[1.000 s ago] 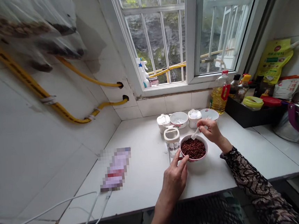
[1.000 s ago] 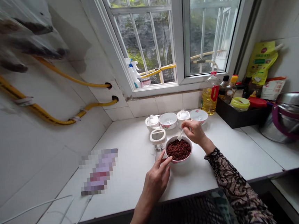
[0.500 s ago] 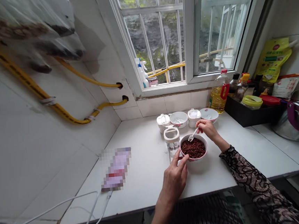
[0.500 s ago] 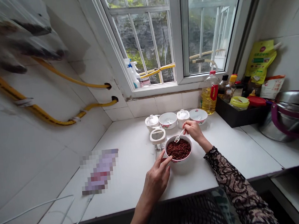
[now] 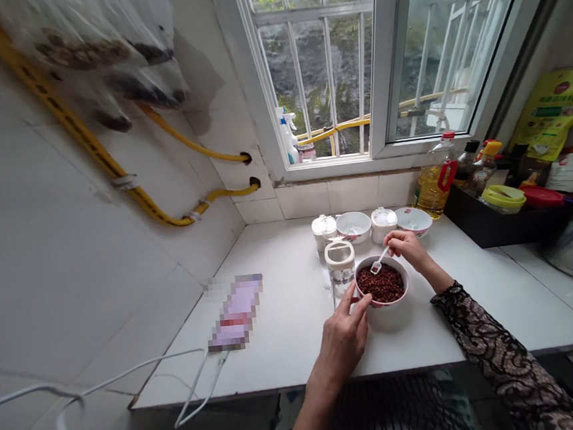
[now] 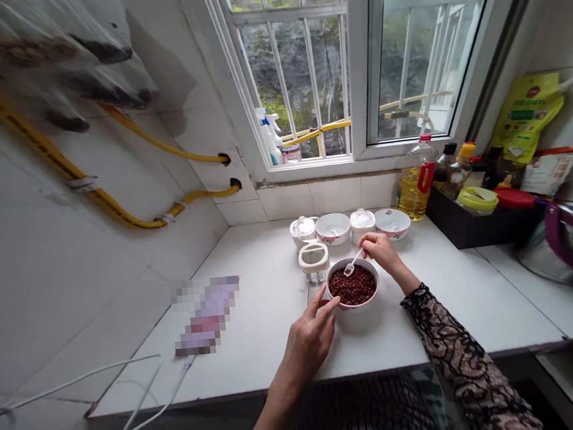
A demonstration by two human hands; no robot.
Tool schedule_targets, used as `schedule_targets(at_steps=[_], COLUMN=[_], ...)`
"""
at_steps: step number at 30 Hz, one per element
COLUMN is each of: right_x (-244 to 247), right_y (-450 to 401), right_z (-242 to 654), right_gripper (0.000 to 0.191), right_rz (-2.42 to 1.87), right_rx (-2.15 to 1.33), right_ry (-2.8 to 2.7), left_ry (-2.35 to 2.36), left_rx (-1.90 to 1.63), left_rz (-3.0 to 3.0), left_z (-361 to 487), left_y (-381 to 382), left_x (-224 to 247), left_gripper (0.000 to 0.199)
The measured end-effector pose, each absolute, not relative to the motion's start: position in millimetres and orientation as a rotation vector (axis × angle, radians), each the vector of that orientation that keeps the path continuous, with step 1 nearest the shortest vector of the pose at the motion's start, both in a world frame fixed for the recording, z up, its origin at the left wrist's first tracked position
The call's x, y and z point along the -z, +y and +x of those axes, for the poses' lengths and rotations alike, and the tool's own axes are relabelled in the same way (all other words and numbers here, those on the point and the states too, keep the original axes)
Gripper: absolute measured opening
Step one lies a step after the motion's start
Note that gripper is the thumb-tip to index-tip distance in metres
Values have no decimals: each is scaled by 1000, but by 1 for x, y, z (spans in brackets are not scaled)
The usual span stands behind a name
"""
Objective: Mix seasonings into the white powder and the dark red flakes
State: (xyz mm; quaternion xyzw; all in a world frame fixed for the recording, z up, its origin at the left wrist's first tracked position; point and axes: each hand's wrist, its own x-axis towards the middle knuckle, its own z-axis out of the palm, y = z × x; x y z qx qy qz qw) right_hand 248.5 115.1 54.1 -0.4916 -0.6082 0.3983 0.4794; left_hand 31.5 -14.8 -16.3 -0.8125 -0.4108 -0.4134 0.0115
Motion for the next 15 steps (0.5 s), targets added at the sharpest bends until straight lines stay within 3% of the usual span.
schedule_targets(at_steps=[15], right_x=[-58], right_y=[113], right_z=[247], right_gripper=[10], right_rz=[-1160], right_rx=[-1193], right_ry=[-1260], left_ry=[-1249], left_rx=[1322], left_rz=[-2525], left_z=[32], left_y=[-15], left_x=[15], left_gripper=[43])
